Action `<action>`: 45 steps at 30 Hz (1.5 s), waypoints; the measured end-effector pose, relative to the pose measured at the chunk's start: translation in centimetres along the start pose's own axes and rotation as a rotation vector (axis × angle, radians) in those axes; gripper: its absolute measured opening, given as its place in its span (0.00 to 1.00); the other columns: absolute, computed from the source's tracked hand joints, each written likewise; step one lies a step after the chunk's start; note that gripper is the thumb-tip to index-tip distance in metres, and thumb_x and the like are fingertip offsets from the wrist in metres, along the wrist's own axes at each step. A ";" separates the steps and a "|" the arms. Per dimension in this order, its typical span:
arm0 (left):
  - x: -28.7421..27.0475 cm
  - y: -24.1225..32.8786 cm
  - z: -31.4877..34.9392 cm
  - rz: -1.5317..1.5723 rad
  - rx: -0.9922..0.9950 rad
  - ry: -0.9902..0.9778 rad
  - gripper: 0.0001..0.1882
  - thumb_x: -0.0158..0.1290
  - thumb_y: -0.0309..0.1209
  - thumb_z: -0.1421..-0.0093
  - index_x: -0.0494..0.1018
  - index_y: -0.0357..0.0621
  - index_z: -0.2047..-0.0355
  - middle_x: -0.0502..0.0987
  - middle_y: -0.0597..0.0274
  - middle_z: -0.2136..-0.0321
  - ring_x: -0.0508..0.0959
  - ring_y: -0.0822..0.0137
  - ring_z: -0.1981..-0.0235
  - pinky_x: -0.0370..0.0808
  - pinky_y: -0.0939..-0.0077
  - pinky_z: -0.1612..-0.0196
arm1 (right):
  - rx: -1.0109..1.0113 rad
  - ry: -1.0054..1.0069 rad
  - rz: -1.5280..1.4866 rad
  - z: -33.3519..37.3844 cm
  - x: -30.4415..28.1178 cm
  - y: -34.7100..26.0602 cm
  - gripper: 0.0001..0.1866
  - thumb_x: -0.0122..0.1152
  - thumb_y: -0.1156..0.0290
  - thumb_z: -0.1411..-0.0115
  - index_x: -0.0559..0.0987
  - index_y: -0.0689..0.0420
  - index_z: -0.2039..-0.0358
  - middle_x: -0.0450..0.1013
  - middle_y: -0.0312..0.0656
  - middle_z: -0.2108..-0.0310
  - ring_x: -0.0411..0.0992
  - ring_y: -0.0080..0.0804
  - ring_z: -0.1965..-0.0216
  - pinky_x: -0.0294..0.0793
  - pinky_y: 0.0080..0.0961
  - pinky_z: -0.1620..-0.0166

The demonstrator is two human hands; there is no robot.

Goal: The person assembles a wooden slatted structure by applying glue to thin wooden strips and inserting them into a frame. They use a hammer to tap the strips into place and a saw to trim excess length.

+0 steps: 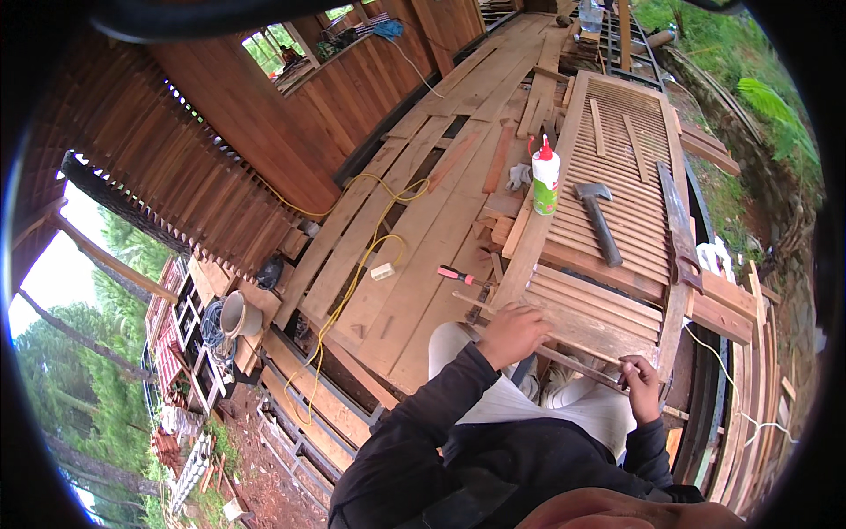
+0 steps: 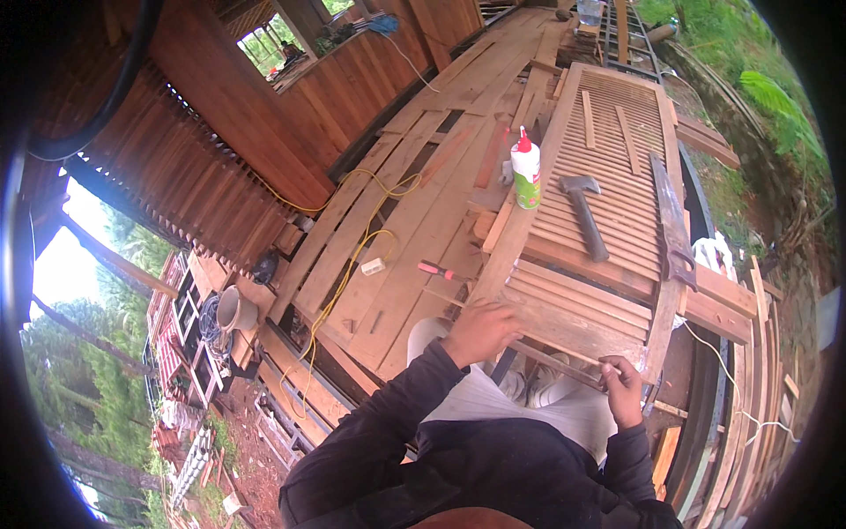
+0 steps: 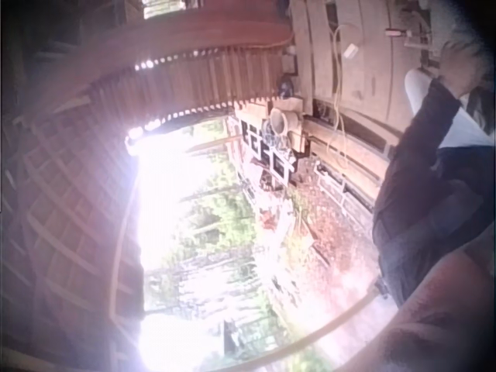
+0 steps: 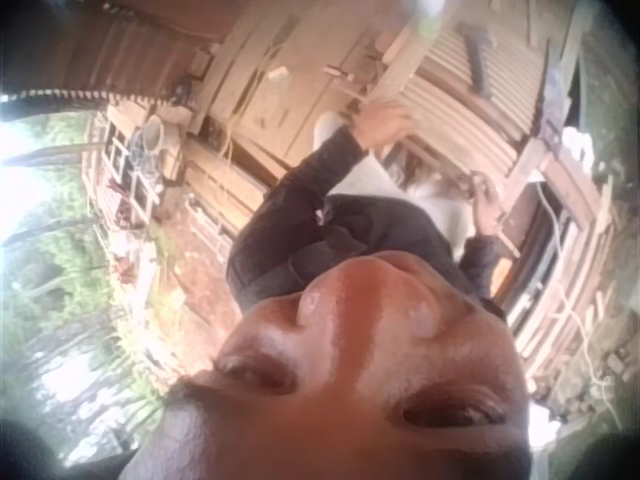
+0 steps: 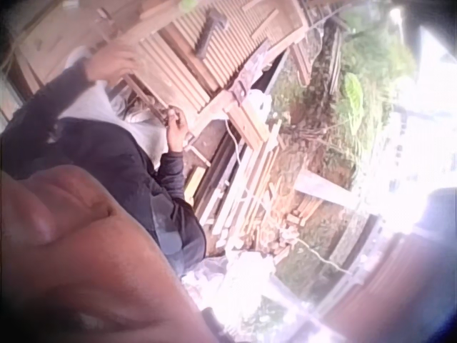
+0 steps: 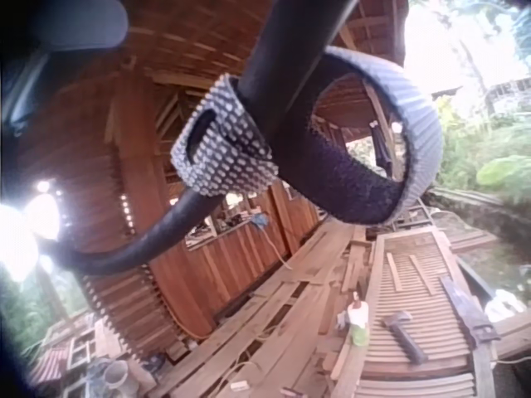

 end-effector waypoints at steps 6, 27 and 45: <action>-1.1 0.6 -0.4 0.057 -0.064 -0.071 0.17 0.65 0.41 0.44 0.81 0.53 0.54 0.80 0.66 0.59 0.79 0.60 0.52 0.70 0.60 0.45 | 0.087 -0.057 -0.107 0.2 -0.2 -0.1 0.13 0.61 0.61 0.28 0.79 0.58 0.64 0.73 0.36 0.79 0.69 0.22 0.80 0.68 0.22 0.75; 3.3 1.6 -2.3 0.104 -0.065 0.153 0.23 0.67 0.34 0.47 0.82 0.56 0.49 0.76 0.65 0.56 0.73 0.58 0.47 0.61 0.54 0.36 | 0.043 0.305 -0.125 -0.5 -1.3 1.7 0.13 0.58 0.72 0.33 0.77 0.57 0.48 0.69 0.31 0.75 0.65 0.17 0.78 0.63 0.18 0.75; 14.8 1.7 -9.9 0.315 -0.055 0.106 0.21 0.66 0.35 0.43 0.82 0.57 0.48 0.77 0.64 0.55 0.73 0.60 0.46 0.57 0.51 0.34 | 0.036 0.659 -0.100 -2.4 -8.8 4.1 0.14 0.62 0.71 0.31 0.79 0.64 0.49 0.73 0.32 0.69 0.68 0.15 0.71 0.68 0.16 0.68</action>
Point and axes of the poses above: each hand's wrist, its own z-axis away from the middle knuckle, its own x-axis out of the palm, y = z × x, the point moved 1 cm from there along -z, towards the middle knuckle
